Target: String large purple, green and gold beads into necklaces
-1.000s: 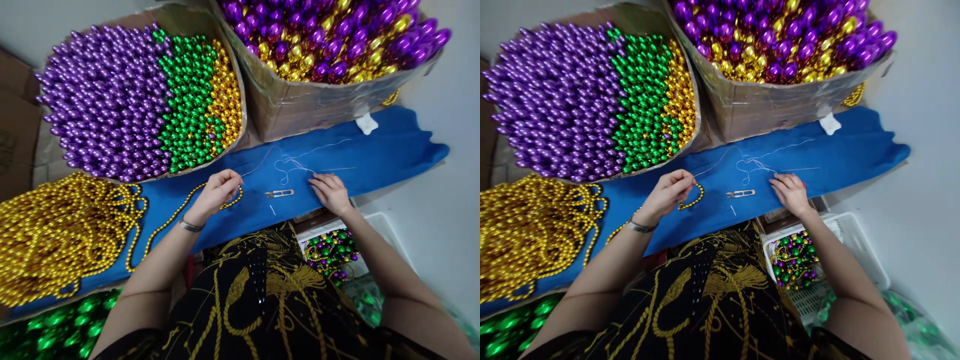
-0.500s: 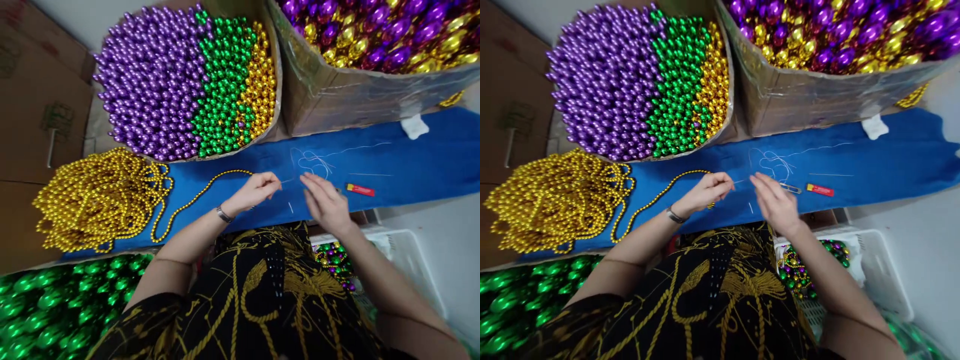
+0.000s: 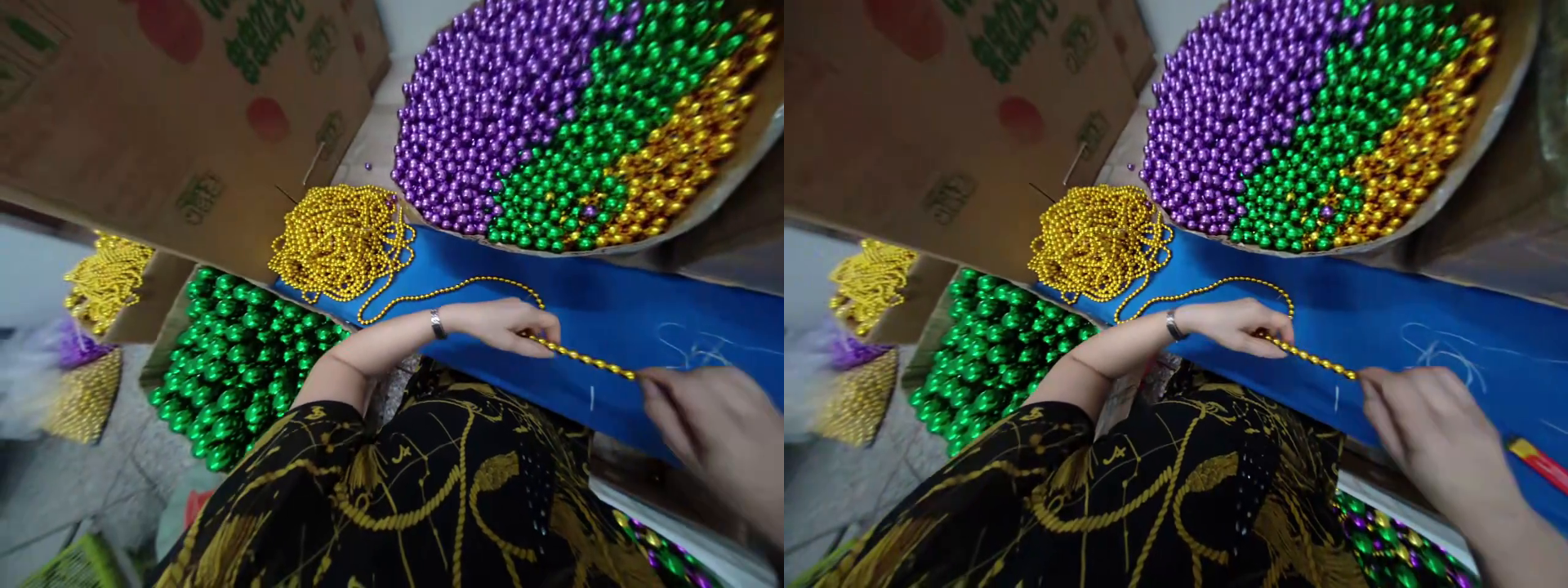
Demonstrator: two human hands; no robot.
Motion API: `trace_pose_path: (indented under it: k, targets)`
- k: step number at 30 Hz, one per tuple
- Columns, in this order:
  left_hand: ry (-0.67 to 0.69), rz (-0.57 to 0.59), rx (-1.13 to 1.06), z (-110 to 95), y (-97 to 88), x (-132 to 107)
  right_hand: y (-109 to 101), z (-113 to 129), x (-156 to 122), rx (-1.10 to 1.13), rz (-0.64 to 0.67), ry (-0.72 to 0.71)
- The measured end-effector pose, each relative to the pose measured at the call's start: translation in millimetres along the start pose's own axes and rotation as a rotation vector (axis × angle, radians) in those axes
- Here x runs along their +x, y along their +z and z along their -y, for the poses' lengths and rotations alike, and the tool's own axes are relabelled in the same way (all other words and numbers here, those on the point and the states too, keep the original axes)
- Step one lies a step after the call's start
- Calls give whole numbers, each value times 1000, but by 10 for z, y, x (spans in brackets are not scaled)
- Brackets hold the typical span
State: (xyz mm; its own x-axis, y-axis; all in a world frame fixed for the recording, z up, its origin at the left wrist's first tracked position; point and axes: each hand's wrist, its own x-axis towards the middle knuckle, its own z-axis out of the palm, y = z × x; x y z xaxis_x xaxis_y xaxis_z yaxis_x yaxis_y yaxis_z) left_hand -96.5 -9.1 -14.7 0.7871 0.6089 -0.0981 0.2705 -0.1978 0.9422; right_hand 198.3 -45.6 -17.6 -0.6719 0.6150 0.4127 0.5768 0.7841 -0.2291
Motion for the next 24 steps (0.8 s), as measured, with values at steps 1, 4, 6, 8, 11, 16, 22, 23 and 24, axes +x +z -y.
trace_pose_path:
  k: [1, 4, 6, 8, 11, 16, 22, 23, 24]
  targets:
    - [18, -12, 87, -15, -109, -123, -61, 1, -15, -12, -25, 73]
    - [-79, -96, 288, -47, -425, -559, -167, 10, -90, -44, -69, 386]
    - [-216, -154, 343, -48, -589, -863, -129, 9, -172, 2, -63, 507]
    - [-302, -166, 356, -36, -663, -1138, 2, 17, -273, 92, -37, 535]
    - [-375, -117, 413, 23, -564, -1444, 280, 73, -412, 166, 27, 573]
    - [-389, -45, 415, 288, -179, -1646, 586, 182, -563, 144, 157, 654]
    - [-461, -130, 421, 578, -5, -1701, 688, 180, -731, 104, 212, 736]
    - [-476, -142, 420, 596, 4, -1708, 699, 181, -749, 105, 217, 747]
    - [-489, -152, 416, 606, 11, -1714, 708, 185, -763, 106, 222, 754]
